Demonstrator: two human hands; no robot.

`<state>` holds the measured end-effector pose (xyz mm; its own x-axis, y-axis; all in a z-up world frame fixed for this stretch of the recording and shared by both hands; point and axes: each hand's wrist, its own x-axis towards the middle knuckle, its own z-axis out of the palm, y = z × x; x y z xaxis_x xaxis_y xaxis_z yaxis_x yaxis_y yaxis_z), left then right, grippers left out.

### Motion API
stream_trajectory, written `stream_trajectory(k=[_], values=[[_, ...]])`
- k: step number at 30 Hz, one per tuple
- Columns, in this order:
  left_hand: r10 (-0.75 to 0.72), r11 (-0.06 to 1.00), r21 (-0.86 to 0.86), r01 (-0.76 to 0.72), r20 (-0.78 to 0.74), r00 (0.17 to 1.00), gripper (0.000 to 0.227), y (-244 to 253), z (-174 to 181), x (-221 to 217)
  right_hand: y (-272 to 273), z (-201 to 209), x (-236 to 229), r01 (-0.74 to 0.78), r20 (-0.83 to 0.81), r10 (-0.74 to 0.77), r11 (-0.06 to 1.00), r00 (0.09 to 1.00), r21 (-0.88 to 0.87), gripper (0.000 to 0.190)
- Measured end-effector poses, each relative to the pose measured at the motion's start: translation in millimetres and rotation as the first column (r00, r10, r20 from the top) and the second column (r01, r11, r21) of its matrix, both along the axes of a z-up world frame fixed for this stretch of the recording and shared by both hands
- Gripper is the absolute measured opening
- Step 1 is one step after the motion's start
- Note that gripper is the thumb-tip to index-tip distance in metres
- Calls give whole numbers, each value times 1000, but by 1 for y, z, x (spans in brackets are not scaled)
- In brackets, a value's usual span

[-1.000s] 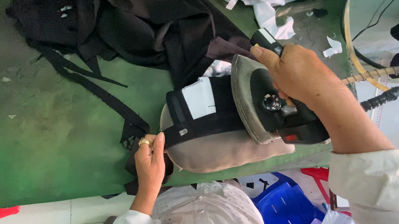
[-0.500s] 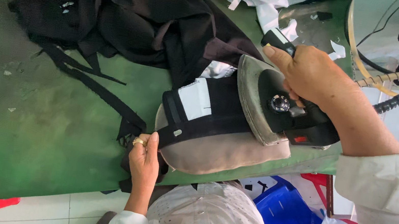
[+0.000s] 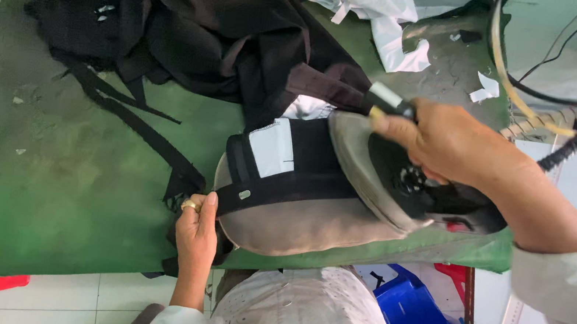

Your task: The person presses different parts of black trousers on a padded board using an iron and a stone block.

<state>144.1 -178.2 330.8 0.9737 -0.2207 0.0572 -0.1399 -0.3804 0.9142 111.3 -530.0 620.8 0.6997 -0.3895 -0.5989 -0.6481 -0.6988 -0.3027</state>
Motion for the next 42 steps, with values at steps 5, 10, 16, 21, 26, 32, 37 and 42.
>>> stream_trajectory(k=[5,10,16,21,26,32,37,42], values=[[-25,999,-21,26,40,999,43,4,-19,1,4,10,1,-306,-171,312,950,935,57,63],[-9,1000,-3,9,66,998,44,5,-28,2,19,3,6,-524,-109,527,850,843,54,77],[-13,999,-40,14,24,1000,45,1,-9,0,49,5,17,-636,-148,627,771,765,-24,64],[-15,995,-96,15,-2,1000,46,-6,6,0,65,2,18,-655,-147,643,754,752,-55,62],[-15,994,-113,7,-71,997,44,-1,0,0,90,4,26,-685,-115,679,728,725,-21,58],[-37,995,-92,27,-105,994,46,3,-7,6,104,-11,25,-701,-82,698,713,712,-25,57],[-29,997,-74,23,-81,996,45,2,-4,6,95,2,17,-691,-128,685,723,717,-1,61],[-46,994,-101,35,-101,994,45,2,-6,8,76,19,14,-430,-289,405,903,868,-27,66]])
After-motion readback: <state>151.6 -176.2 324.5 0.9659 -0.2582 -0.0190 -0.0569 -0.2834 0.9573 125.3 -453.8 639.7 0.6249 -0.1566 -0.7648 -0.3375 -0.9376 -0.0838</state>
